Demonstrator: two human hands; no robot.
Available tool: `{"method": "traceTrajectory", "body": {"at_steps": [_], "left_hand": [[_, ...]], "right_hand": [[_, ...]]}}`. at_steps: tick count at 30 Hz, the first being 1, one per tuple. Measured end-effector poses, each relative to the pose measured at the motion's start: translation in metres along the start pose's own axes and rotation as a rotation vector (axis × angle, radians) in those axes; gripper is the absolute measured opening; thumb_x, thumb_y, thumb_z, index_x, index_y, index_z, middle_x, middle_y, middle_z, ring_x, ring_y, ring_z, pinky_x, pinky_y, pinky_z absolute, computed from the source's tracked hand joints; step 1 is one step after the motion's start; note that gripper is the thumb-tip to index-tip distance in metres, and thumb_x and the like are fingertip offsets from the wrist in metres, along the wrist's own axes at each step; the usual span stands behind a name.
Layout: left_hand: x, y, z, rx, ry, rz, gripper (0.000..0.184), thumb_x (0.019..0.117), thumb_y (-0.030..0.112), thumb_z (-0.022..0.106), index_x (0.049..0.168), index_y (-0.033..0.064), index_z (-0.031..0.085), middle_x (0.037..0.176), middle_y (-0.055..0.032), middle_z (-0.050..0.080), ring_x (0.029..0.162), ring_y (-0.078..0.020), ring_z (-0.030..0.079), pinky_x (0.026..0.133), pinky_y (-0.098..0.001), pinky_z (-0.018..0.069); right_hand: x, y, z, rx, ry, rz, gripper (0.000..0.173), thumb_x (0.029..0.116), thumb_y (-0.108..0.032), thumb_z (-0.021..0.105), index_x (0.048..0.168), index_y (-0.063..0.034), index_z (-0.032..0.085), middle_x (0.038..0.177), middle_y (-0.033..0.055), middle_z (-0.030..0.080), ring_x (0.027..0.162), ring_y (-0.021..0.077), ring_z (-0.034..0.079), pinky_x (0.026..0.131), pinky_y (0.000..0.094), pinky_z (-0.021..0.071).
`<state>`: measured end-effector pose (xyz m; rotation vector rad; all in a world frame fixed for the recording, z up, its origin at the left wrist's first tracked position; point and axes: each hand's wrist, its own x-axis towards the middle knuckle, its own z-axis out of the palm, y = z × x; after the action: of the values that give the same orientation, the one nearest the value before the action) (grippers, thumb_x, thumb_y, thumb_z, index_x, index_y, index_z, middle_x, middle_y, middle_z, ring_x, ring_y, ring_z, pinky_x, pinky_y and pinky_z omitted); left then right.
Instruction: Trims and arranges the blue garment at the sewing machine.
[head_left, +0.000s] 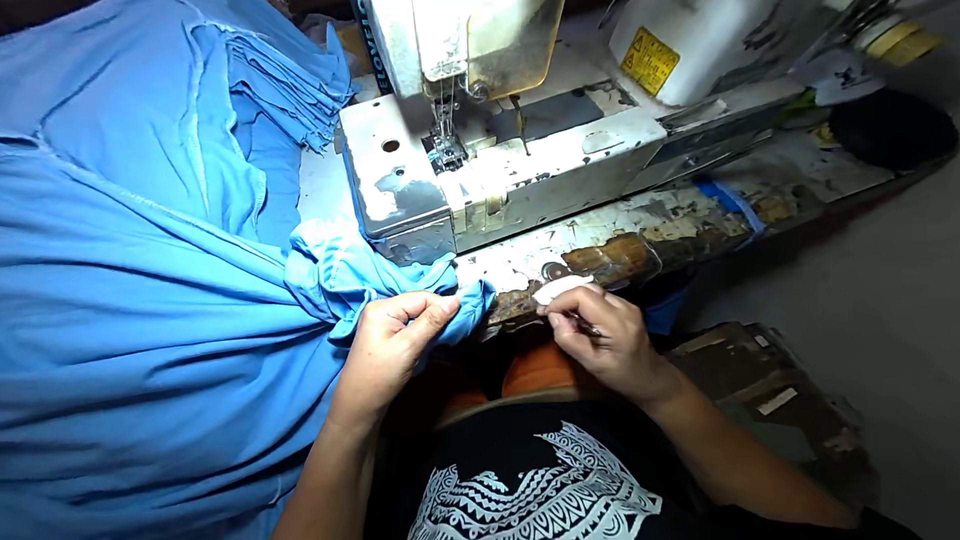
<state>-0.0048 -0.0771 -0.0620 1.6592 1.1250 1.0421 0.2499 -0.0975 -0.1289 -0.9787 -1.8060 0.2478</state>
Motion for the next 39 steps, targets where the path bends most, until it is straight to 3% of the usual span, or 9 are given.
{"method": "traceTrajectory", "body": {"at_steps": [9,15,18,21,24,27,30,35,39], "left_hand": [[-0.004,0.01,-0.017,-0.138,-0.014,-0.112,0.022,0.0945,0.005,0.062,0.078,0.0131,0.075,0.066,0.0069,0.067,0.06,0.0024,0.06,0.058,-0.0144,0.0507],[-0.004,0.012,-0.026,-0.282,-0.015,-0.121,0.027,0.0984,0.016,0.063,0.074,0.0163,0.075,0.064,0.0059,0.067,0.059,0.0019,0.062,0.057,-0.0154,0.053],[-0.005,0.013,-0.023,-0.284,0.034,-0.153,0.041,0.1063,0.03,0.05,0.076,0.018,0.074,0.064,0.0068,0.068,0.058,0.0017,0.062,0.056,-0.0158,0.0536],[-0.005,0.015,-0.02,-0.279,0.046,-0.157,0.044,0.1073,0.037,0.048,0.079,0.0174,0.076,0.066,0.006,0.07,0.06,0.001,0.065,0.057,-0.0165,0.0553],[-0.005,0.012,-0.021,-0.28,0.014,-0.129,0.039,0.1049,0.037,0.054,0.078,0.02,0.076,0.068,0.0076,0.071,0.061,0.0021,0.065,0.058,-0.016,0.0549],[-0.005,0.009,-0.024,-0.295,-0.042,-0.088,0.025,0.0966,0.033,0.069,0.076,0.021,0.076,0.068,0.0086,0.069,0.062,0.003,0.064,0.06,-0.0158,0.0543],[-0.005,0.007,-0.027,-0.315,-0.049,-0.089,0.016,0.0911,0.005,0.069,0.081,0.0111,0.079,0.074,0.0033,0.073,0.068,-0.0002,0.067,0.065,-0.0182,0.0569],[-0.005,0.003,-0.026,-0.3,0.015,-0.106,0.015,0.0907,0.002,0.068,0.082,0.0086,0.078,0.073,0.0016,0.072,0.066,-0.001,0.066,0.063,-0.0174,0.0558],[-0.001,0.004,-0.024,-0.302,-0.007,-0.093,0.015,0.0924,0.004,0.067,0.086,0.0099,0.079,0.076,0.0024,0.074,0.069,-0.001,0.068,0.066,-0.0176,0.0572]], "right_hand": [[-0.027,0.032,-0.072,-0.469,0.082,0.277,0.017,0.0954,-0.006,0.056,0.092,0.009,0.064,0.08,0.0233,0.062,0.062,0.0279,0.057,0.056,0.0395,0.0474],[-0.04,0.044,-0.141,-0.543,0.14,0.627,0.037,0.1049,-0.019,0.051,0.112,0.0162,0.059,0.103,0.0405,0.061,0.09,0.0562,0.062,0.078,0.0713,0.0464],[-0.054,0.043,-0.167,-0.346,0.065,0.722,0.046,0.1052,-0.038,0.055,0.121,0.0051,0.06,0.093,0.0187,0.067,0.076,0.022,0.065,0.073,0.0454,0.0544],[-0.029,0.002,-0.125,-0.02,-0.032,0.493,0.05,0.0996,-0.043,0.063,0.13,-0.0039,0.063,0.101,0.0017,0.067,0.081,-0.0025,0.059,0.072,0.0193,0.0519],[0.009,-0.023,-0.047,0.283,-0.084,0.32,0.041,0.0914,-0.036,0.074,0.125,-0.0122,0.073,0.111,-0.0062,0.069,0.092,-0.0064,0.059,0.079,0.0127,0.0509],[0.046,-0.028,0.015,0.624,-0.227,0.335,0.048,0.0859,-0.018,0.08,0.131,-0.0066,0.068,0.115,-0.0032,0.072,0.087,-0.0045,0.063,0.076,0.0128,0.0525],[0.061,-0.032,0.043,0.754,-0.194,0.399,0.03,0.0875,0.0,0.071,0.117,-0.0069,0.072,0.101,-0.003,0.072,0.074,-0.0009,0.061,0.065,0.0152,0.0516],[0.043,-0.039,0.027,0.485,-0.003,0.359,0.036,0.1027,-0.031,0.059,0.133,-0.0134,0.062,0.096,-0.007,0.063,0.07,-0.0024,0.053,0.06,0.0144,0.0449],[0.026,-0.067,0.016,1.05,-0.369,0.535,0.059,0.1056,-0.06,0.034,0.122,-0.0155,0.069,0.079,-0.0165,0.057,0.059,-0.012,0.041,0.05,0.0073,0.0332]]}}
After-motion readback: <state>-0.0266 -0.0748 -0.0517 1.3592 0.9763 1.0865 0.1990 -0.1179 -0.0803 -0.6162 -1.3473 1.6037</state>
